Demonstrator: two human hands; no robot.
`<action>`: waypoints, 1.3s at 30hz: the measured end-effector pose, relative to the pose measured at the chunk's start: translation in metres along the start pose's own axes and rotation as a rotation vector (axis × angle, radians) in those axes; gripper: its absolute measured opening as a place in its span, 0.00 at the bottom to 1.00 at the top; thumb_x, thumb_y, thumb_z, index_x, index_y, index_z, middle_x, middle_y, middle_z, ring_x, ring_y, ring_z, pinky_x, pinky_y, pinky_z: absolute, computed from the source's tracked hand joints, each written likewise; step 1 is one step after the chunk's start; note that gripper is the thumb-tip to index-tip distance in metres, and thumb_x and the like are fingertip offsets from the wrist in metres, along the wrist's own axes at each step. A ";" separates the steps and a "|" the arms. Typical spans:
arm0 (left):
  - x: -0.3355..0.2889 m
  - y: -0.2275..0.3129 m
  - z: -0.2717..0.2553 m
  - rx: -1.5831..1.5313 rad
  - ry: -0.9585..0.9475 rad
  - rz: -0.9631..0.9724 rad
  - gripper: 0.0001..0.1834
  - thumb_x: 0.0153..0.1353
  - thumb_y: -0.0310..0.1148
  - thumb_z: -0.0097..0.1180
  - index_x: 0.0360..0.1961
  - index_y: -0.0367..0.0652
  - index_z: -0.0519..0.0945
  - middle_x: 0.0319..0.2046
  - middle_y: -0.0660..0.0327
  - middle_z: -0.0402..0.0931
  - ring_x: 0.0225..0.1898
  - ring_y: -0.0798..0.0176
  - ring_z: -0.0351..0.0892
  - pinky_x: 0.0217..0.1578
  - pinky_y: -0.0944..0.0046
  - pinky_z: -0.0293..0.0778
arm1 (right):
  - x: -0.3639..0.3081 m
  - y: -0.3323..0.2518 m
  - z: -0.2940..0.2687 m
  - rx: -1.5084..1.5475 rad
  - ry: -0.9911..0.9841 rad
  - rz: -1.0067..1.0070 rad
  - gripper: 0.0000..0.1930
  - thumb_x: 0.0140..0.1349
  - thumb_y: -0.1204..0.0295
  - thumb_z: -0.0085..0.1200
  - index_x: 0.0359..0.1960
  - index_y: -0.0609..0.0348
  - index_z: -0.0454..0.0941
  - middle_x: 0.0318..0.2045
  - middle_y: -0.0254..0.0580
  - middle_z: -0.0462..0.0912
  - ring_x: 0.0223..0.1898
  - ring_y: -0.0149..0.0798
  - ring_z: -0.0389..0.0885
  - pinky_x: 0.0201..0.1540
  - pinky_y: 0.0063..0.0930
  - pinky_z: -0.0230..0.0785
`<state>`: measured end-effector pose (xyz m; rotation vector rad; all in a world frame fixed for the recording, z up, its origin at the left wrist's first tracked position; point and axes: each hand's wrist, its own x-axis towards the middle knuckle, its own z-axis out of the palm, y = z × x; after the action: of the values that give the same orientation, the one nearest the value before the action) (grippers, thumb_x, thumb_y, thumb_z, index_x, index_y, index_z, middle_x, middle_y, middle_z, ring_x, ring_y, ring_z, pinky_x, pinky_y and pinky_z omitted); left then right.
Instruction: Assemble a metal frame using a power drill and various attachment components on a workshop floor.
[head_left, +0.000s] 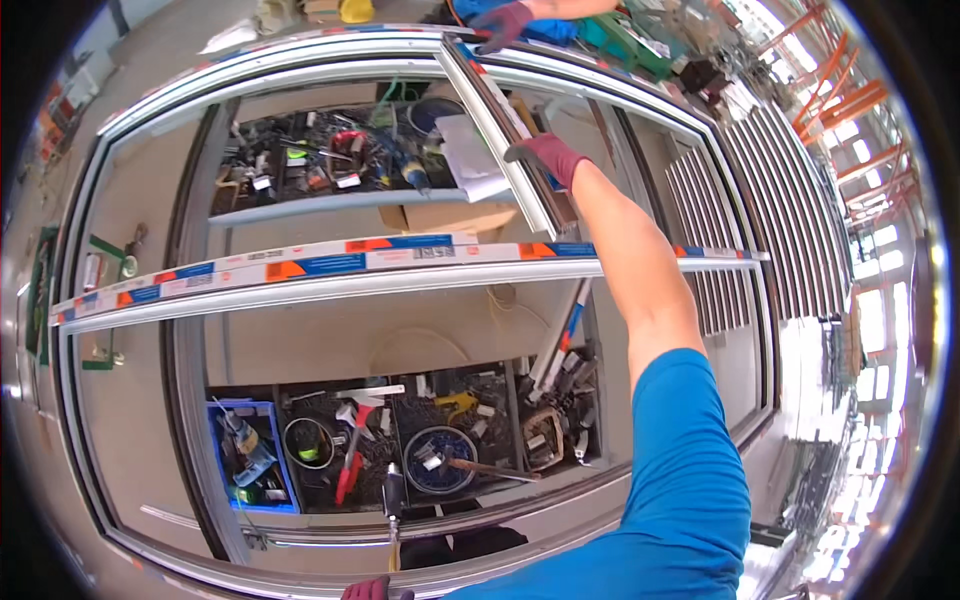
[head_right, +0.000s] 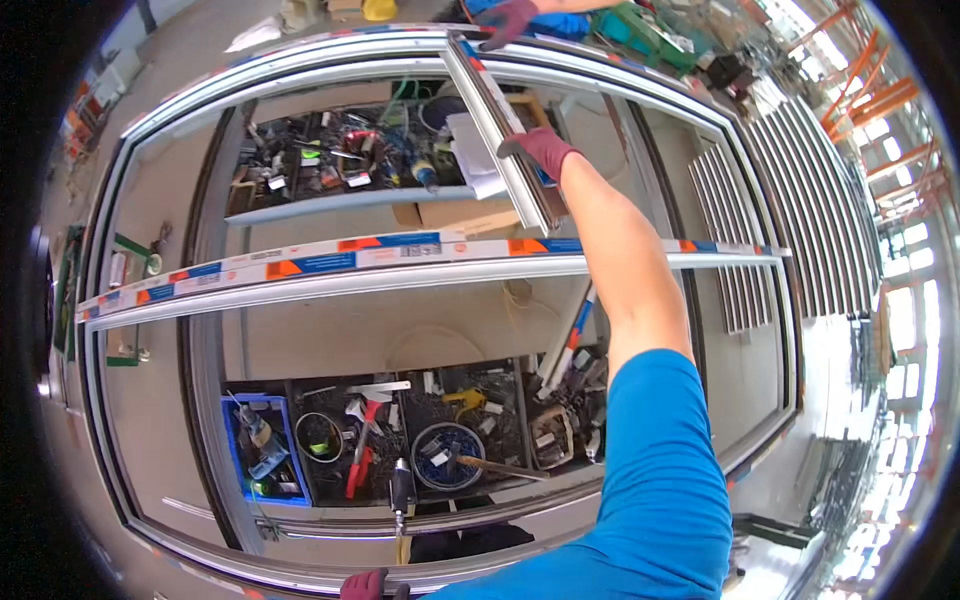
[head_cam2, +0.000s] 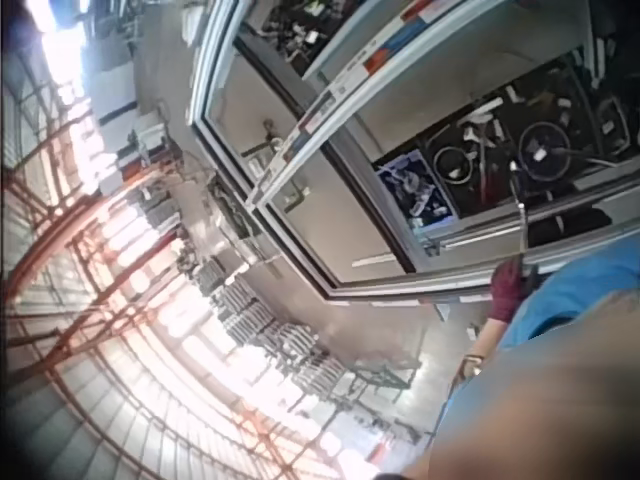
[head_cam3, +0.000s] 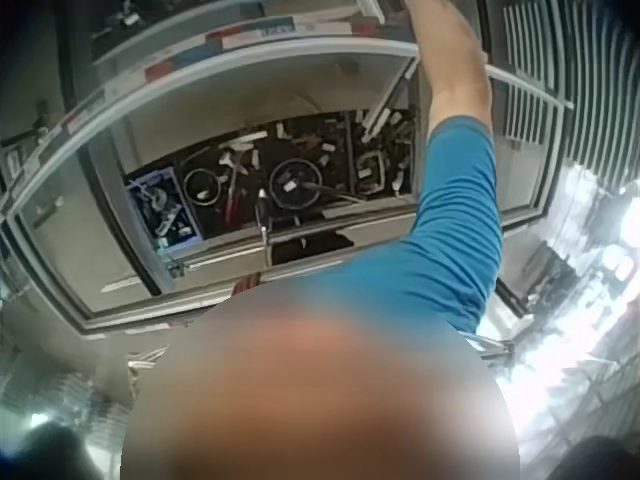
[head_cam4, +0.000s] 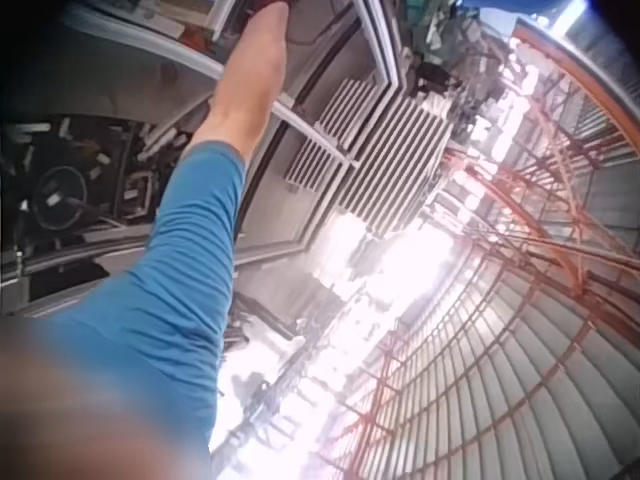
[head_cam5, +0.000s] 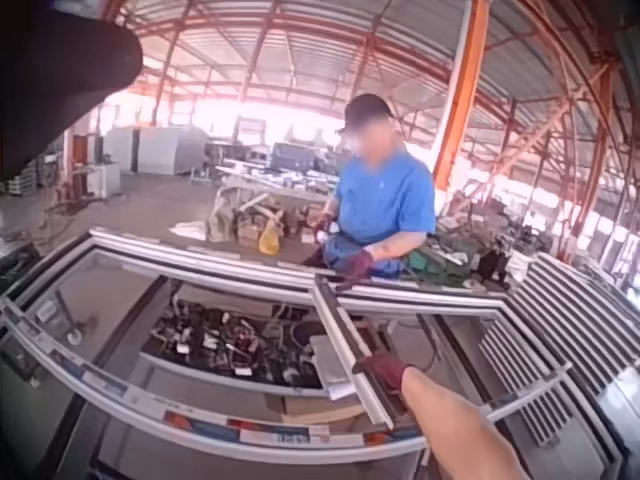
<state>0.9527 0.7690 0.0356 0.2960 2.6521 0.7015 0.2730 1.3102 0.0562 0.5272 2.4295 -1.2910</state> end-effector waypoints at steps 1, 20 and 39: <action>0.009 -0.003 0.003 -0.010 0.003 -0.012 0.31 0.54 0.52 0.72 0.56 0.47 0.81 0.41 0.50 0.83 0.41 0.42 0.83 0.43 0.44 0.80 | 0.007 0.006 -0.008 -0.002 0.015 0.022 0.22 0.49 0.55 0.71 0.40 0.59 0.89 0.30 0.45 0.87 0.30 0.38 0.85 0.33 0.38 0.78; 0.015 0.001 -0.003 -0.010 -0.053 -0.002 0.31 0.54 0.54 0.73 0.55 0.49 0.83 0.43 0.53 0.83 0.43 0.45 0.84 0.44 0.47 0.80 | -0.024 0.136 -0.098 0.237 0.478 0.272 0.46 0.63 0.25 0.47 0.73 0.45 0.72 0.60 0.38 0.83 0.59 0.36 0.77 0.62 0.44 0.66; 0.007 0.006 0.004 -0.022 -0.019 -0.027 0.30 0.52 0.52 0.72 0.49 0.42 0.81 0.39 0.52 0.83 0.40 0.44 0.83 0.44 0.45 0.76 | -0.052 0.010 0.123 -0.026 -0.057 0.139 0.31 0.61 0.48 0.62 0.54 0.64 0.83 0.47 0.49 0.85 0.46 0.42 0.81 0.54 0.38 0.71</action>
<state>0.9484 0.7773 0.0334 0.2592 2.6241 0.7156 0.3382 1.2035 0.0079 0.6312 2.3165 -1.1994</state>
